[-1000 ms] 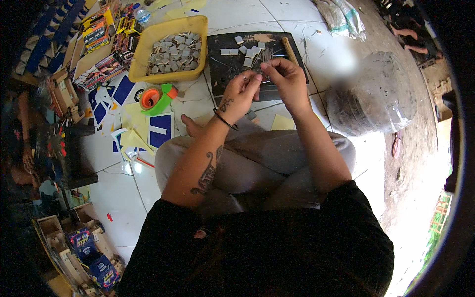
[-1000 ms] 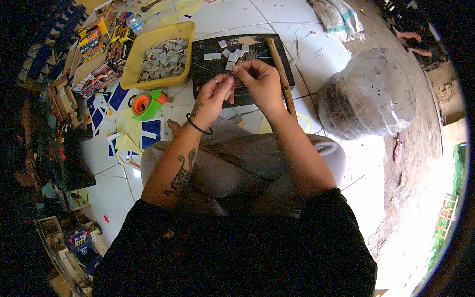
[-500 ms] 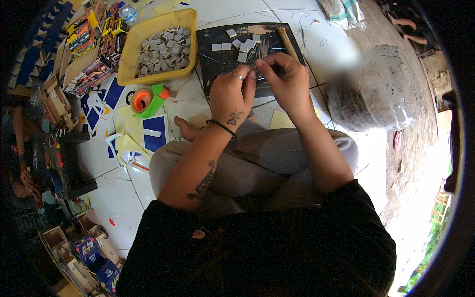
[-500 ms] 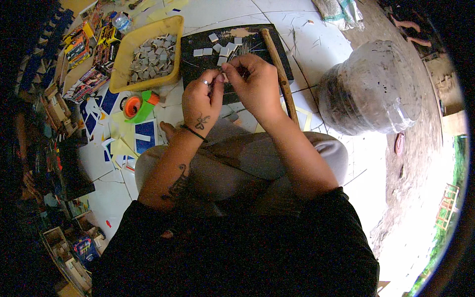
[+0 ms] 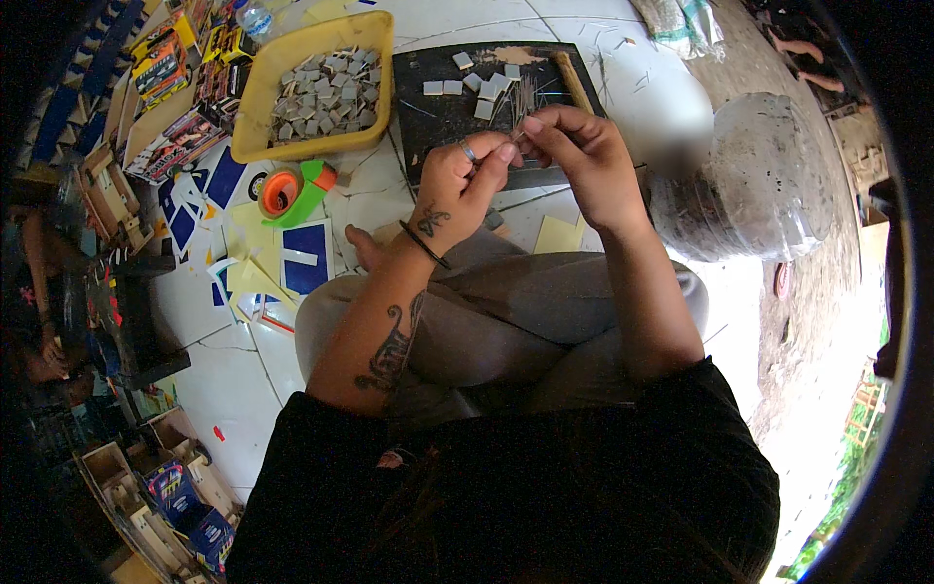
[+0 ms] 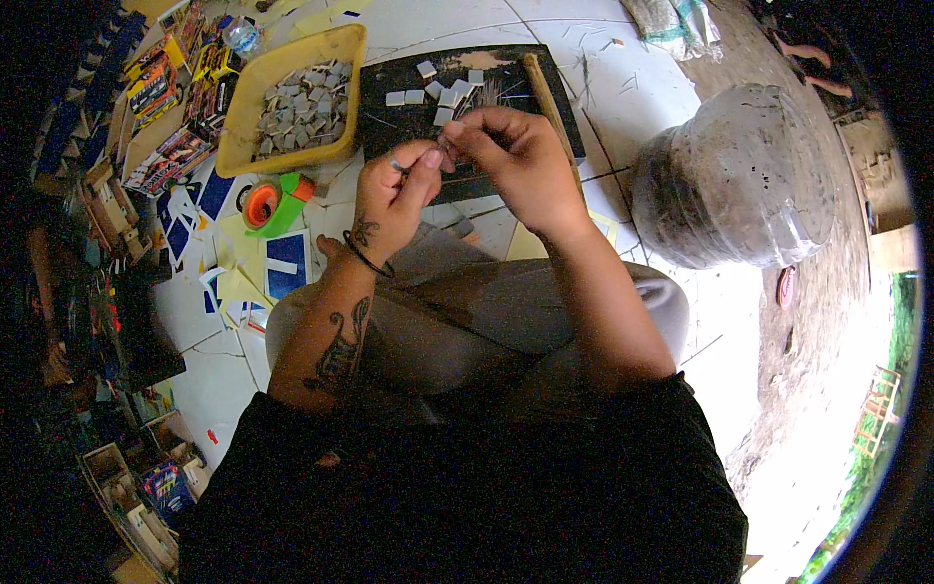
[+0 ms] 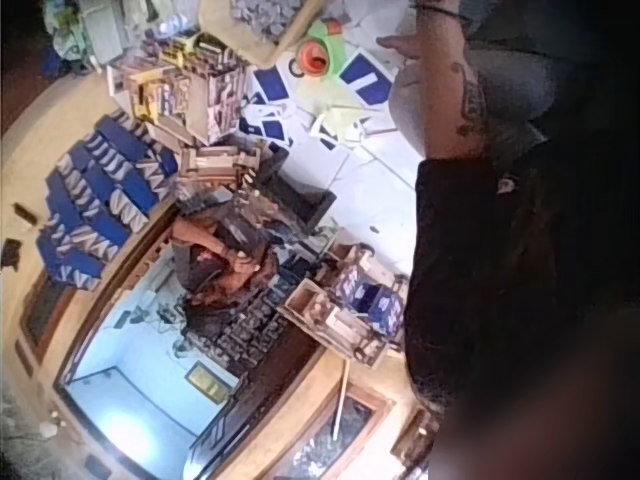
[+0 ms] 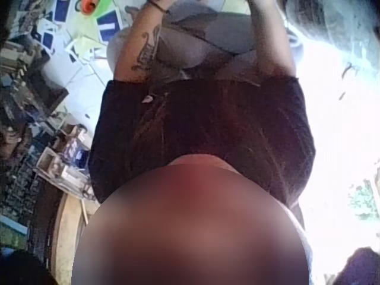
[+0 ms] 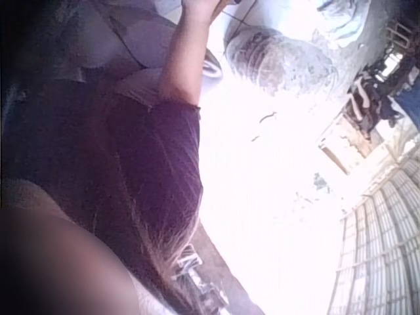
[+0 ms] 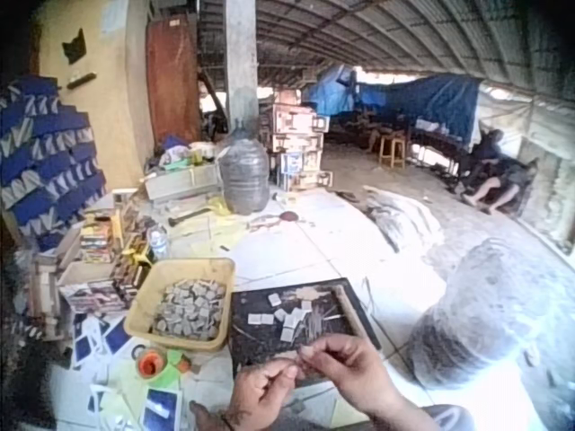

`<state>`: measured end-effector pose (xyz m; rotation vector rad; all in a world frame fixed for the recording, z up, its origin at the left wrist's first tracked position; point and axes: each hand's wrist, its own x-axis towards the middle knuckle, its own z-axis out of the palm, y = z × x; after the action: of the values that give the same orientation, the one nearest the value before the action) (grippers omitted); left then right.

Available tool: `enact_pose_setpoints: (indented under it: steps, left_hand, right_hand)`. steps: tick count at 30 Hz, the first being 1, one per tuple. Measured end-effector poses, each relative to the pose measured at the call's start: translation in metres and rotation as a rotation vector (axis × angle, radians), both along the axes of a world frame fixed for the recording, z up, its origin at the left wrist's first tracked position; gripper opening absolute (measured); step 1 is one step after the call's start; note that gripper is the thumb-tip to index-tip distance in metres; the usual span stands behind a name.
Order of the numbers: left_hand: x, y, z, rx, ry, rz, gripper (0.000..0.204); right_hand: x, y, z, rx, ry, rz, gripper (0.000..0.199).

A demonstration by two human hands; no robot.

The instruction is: The person sits on the floor and repeatedly places small rectangular components onto a board, then uses a hammer to strike them. The person handles the components one at a time, occasionally picking up pieces from the floor and placing them into a yellow bin.

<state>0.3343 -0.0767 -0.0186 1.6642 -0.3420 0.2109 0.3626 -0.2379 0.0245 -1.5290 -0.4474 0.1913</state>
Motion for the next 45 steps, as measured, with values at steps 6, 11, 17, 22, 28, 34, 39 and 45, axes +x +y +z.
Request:
enact_pose_setpoints:
  steps: [6,11,17,22,28,34,39,45]
  left_hand:
    - [0.012,0.001,-0.014,0.023,0.011,-0.016,0.016]
    - [0.035,0.002,-0.034,0.394,-0.252,0.247,0.013]
    - [0.038,0.012,-0.049,0.495,-0.218,0.210,0.015]
    - [0.041,0.012,-0.057,0.533,-0.198,0.229,0.014]
    - [0.041,0.012,-0.058,0.548,-0.199,0.251,0.013]
    - [0.042,0.010,-0.056,0.618,-0.201,0.245,0.011]
    - [0.041,0.010,-0.055,0.486,-0.211,0.241,0.010]
    - [0.040,0.005,-0.051,0.418,-0.142,0.251,0.008]
  right_hand:
    - [0.009,0.008,-0.020,0.025,0.058,-0.127,0.015]
    - [0.021,0.011,-0.036,-0.446,-0.457,-0.446,0.012]
    - [0.028,0.017,-0.054,-0.505,-0.576,-0.387,0.012]
    - [0.030,0.019,-0.062,-0.529,-0.428,-0.331,0.010]
    - [0.027,0.019,-0.063,-0.572,-0.721,-0.286,0.010]
    - [0.022,0.022,-0.065,-0.504,-0.702,-0.372,0.010]
    - [0.025,0.023,-0.060,-0.553,-0.565,-0.289,0.009]
    - [0.019,-0.006,-0.040,-1.008,-0.734,-0.495,0.043]
